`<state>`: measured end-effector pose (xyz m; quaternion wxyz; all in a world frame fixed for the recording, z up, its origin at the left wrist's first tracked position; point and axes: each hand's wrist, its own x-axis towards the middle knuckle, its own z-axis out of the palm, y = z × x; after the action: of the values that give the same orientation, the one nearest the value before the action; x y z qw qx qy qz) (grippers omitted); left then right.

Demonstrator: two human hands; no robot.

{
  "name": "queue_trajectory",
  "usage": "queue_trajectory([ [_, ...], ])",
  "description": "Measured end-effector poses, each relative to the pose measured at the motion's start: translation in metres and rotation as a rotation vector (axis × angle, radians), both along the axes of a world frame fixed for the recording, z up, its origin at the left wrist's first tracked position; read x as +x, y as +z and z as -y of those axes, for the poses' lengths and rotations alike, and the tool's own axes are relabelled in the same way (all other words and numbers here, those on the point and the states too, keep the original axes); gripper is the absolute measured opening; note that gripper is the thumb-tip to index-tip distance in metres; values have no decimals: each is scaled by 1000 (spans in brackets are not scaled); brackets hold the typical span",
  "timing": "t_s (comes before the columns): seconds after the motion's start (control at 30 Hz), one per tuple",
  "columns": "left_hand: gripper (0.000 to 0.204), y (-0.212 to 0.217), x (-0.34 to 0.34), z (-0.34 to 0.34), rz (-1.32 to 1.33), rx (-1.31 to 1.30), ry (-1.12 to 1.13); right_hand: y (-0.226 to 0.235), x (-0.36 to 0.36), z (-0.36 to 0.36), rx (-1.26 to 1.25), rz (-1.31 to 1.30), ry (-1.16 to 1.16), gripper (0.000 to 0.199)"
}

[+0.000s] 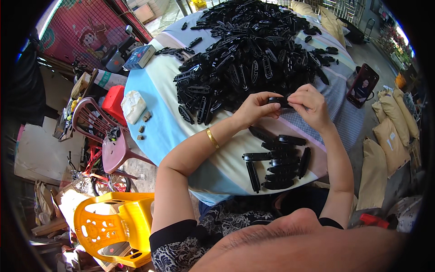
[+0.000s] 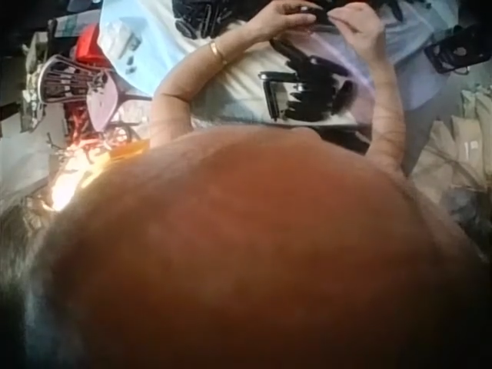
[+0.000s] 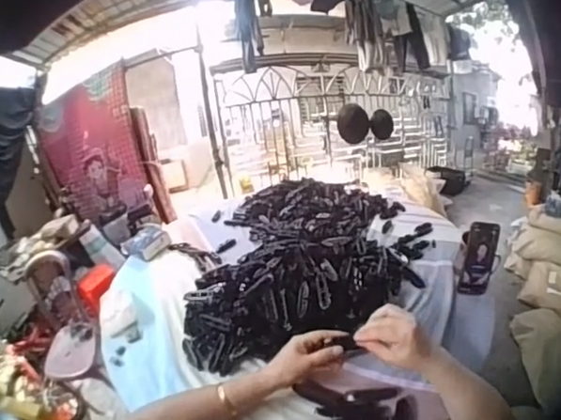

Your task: Assembling black plastic hair clips by snapping multiple pieces together on a table.

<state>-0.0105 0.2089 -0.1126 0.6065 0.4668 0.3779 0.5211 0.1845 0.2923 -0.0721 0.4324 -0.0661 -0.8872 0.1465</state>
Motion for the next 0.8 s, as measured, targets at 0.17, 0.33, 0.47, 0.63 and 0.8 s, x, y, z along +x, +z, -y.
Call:
queue_trajectory([
  [0.17,33,-3,4,0,35,11,17,-4,-5,5,21,-7,-24,11],
  [0.33,30,-5,6,3,131,-27,76,-8,-7,14,-235,-30,-67,8],
  [0.47,22,-12,2,-3,242,61,28,-17,-9,18,-625,-71,-6,10],
  [0.63,24,1,8,2,382,-116,-17,-18,-10,18,-726,-145,-53,12],
  [0.8,30,-3,-5,-1,269,-229,-64,-3,-10,12,38,-77,31,19],
])
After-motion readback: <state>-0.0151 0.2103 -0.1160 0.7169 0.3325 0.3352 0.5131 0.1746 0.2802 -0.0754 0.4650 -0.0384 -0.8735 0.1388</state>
